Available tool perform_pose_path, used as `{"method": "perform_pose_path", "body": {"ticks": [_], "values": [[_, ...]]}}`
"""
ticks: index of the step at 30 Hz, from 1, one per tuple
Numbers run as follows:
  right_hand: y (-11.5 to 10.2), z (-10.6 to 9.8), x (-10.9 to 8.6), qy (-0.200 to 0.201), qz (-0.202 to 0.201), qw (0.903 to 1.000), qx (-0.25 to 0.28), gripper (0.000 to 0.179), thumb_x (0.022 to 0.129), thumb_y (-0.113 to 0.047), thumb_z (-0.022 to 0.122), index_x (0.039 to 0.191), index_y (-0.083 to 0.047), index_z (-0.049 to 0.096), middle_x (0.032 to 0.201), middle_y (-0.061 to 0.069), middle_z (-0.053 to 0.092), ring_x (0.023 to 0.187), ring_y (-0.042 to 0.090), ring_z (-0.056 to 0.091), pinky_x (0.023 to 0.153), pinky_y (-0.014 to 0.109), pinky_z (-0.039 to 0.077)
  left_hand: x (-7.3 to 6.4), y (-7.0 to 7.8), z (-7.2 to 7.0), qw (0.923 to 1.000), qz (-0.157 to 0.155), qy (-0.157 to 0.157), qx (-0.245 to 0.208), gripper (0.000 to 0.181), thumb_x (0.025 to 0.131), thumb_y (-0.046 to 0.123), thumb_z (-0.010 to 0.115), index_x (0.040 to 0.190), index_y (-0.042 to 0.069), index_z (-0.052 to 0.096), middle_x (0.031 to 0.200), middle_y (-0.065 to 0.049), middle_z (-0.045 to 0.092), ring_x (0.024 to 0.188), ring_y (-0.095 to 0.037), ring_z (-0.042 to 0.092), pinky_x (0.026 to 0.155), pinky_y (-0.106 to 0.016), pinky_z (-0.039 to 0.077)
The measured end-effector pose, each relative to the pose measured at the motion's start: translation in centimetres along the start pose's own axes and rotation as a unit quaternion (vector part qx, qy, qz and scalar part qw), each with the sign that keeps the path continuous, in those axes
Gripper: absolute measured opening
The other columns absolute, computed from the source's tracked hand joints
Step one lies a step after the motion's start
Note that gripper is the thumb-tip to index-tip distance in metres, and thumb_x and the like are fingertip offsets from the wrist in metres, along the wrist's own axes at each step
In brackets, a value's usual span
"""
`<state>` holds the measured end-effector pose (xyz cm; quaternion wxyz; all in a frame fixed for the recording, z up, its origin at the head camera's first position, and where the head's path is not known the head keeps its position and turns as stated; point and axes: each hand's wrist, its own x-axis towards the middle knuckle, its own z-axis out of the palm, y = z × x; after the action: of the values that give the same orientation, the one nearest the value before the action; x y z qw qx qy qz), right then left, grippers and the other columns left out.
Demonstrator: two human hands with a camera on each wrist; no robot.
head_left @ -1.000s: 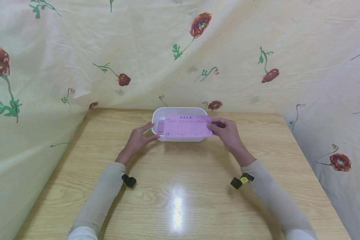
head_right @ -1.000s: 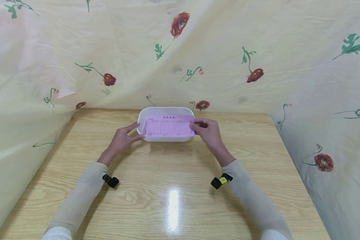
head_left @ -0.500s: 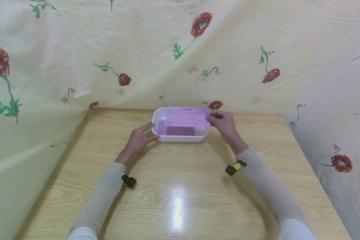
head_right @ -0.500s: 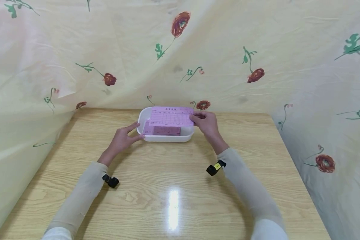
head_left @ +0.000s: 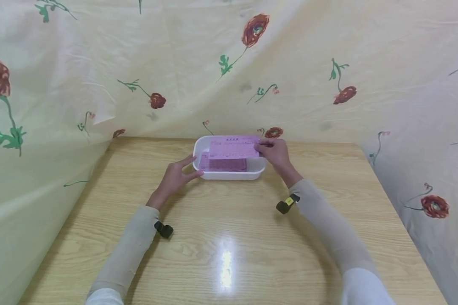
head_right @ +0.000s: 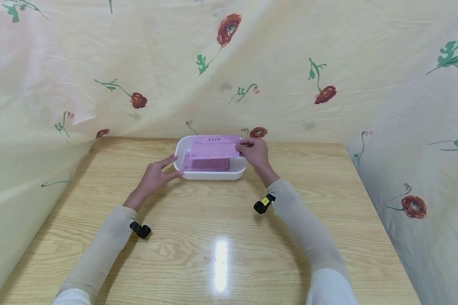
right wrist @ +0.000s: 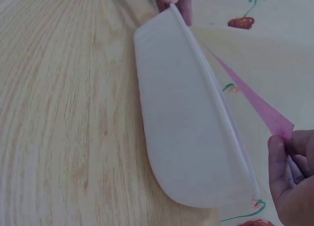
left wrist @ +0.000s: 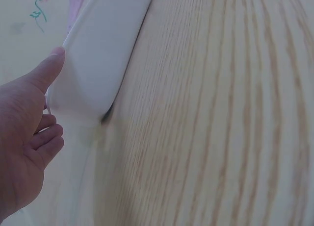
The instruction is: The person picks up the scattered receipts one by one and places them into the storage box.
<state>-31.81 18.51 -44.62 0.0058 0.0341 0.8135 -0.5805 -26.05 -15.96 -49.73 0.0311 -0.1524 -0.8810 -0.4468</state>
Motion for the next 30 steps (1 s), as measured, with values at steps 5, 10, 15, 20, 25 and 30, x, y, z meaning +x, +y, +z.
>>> {"method": "perform_pose_path", "body": {"ticks": [5, 10, 15, 20, 25, 30], "values": [[-0.1, 0.9, 0.1, -0.006, -0.009, 0.9999, -0.009, 0.029, 0.092, -0.006, 0.076, 0.118, 0.006, 0.071, 0.114, 0.026, 0.072, 0.078, 0.012, 0.072, 0.074, 0.023, 0.063, 0.0, 0.0, -0.1, 1.0, 0.0, 0.003, 0.002, 0.072, 0.088, 0.041, 0.079, 0.146, 0.005, 0.054, 0.156, -0.018, 0.043, 0.146, -0.039, 0.038, 0.12, -0.055, 0.033], [-0.4, 1.9, 0.0, -0.019, -0.003, 0.9995, -0.023, 0.028, 0.093, -0.007, 0.075, 0.118, 0.005, 0.072, 0.113, 0.025, 0.073, 0.084, 0.019, 0.075, 0.08, 0.03, 0.064, 0.0, 0.0, -0.3, 1.0, -0.002, 0.0, 0.004, 0.073, 0.089, 0.041, 0.079, 0.146, 0.004, 0.053, 0.156, -0.019, 0.042, 0.146, -0.04, 0.037, 0.12, -0.057, 0.033], [-0.6, 3.0, 0.1, -0.029, 0.003, 0.9993, -0.023, 0.028, 0.092, -0.006, 0.075, 0.117, 0.005, 0.071, 0.113, 0.025, 0.073, 0.092, 0.028, 0.076, 0.085, 0.037, 0.063, 0.0, 0.0, -0.3, 1.0, -0.007, 0.0, 0.003, 0.073, 0.088, 0.04, 0.079, 0.147, 0.005, 0.053, 0.156, -0.019, 0.042, 0.147, -0.04, 0.037, 0.12, -0.056, 0.033], [-0.6, 3.8, 0.3, -0.031, -0.001, 0.9994, -0.017, 0.027, 0.09, -0.005, 0.076, 0.115, 0.006, 0.072, 0.112, 0.026, 0.073, 0.093, 0.032, 0.076, 0.078, 0.031, 0.064, 0.1, 0.0, -0.3, 1.0, -0.01, -0.001, 0.003, 0.074, 0.088, 0.042, 0.079, 0.147, 0.006, 0.052, 0.157, -0.019, 0.041, 0.147, -0.04, 0.037, 0.12, -0.056, 0.032], [-0.6, 4.4, 0.3, -0.035, -0.008, 0.9983, -0.045, 0.026, 0.09, -0.007, 0.077, 0.113, 0.005, 0.073, 0.109, 0.024, 0.075, 0.09, 0.03, 0.077, 0.073, 0.025, 0.064, 0.1, 0.0, -0.3, 1.0, -0.009, 0.0, 0.001, 0.074, 0.088, 0.042, 0.079, 0.147, 0.006, 0.053, 0.157, -0.019, 0.042, 0.147, -0.039, 0.037, 0.121, -0.055, 0.033], [-0.7, 4.7, 0.3, -0.041, -0.012, 0.9964, -0.073, 0.025, 0.09, -0.009, 0.077, 0.112, 0.003, 0.074, 0.105, 0.022, 0.076, 0.084, 0.026, 0.077, 0.076, 0.031, 0.064, 0.1, 0.1, -0.3, 1.0, -0.006, 0.001, 0.003, 0.074, 0.088, 0.041, 0.08, 0.146, 0.005, 0.053, 0.156, -0.019, 0.043, 0.146, -0.039, 0.038, 0.12, -0.055, 0.033]]}}
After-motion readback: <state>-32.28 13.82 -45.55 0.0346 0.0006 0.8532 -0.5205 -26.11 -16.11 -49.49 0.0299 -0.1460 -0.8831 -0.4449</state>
